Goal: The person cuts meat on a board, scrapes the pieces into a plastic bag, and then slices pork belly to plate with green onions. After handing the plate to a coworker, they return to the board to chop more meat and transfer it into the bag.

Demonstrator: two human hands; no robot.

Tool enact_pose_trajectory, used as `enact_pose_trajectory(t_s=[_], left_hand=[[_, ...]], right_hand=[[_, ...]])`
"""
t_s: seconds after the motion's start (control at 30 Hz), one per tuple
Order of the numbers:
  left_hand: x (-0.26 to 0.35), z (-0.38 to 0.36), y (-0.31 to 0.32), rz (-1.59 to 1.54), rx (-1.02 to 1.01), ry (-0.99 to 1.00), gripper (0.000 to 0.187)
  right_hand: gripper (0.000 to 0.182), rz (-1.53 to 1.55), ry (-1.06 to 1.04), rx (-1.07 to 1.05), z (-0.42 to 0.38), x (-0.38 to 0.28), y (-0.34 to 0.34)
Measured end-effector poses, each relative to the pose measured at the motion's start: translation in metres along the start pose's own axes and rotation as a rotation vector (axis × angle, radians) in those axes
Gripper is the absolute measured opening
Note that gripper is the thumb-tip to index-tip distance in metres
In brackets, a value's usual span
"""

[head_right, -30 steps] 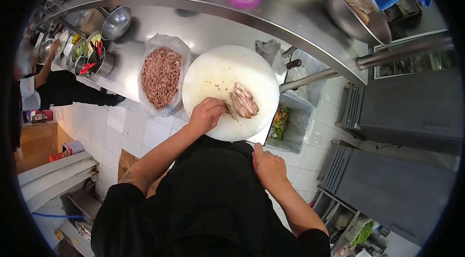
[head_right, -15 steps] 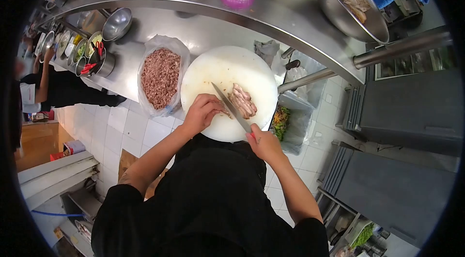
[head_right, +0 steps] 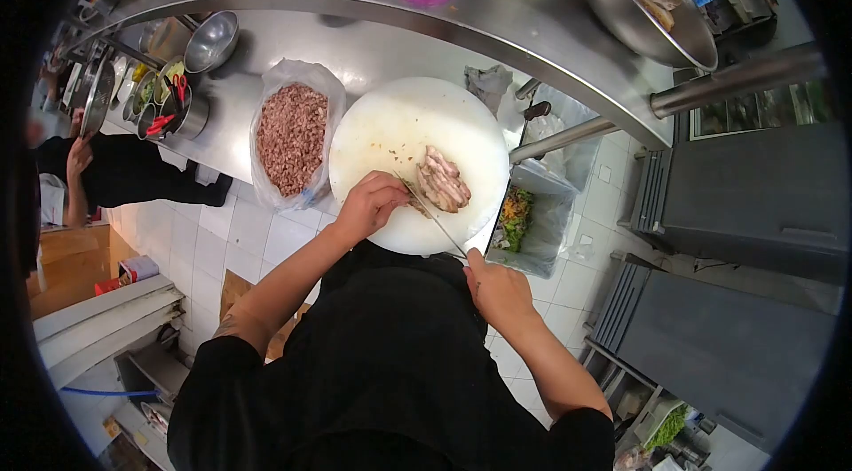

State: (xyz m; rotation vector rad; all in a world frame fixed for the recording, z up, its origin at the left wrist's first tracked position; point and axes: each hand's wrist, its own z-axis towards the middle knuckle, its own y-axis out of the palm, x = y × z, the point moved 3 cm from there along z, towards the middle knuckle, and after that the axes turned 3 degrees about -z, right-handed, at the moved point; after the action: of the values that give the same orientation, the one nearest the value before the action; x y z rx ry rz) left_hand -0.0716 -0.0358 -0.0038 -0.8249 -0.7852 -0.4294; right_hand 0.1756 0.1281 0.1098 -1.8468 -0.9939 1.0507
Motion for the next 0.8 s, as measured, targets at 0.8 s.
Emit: enact_pose_trajectory(t_s=[0.8], left_hand=[[-0.008,-0.005,-0.006,0.097,-0.017,-0.022,0.019]], right_hand=[[0.019,0.035,-0.039,0.031,0.009,0.001,-0.002]])
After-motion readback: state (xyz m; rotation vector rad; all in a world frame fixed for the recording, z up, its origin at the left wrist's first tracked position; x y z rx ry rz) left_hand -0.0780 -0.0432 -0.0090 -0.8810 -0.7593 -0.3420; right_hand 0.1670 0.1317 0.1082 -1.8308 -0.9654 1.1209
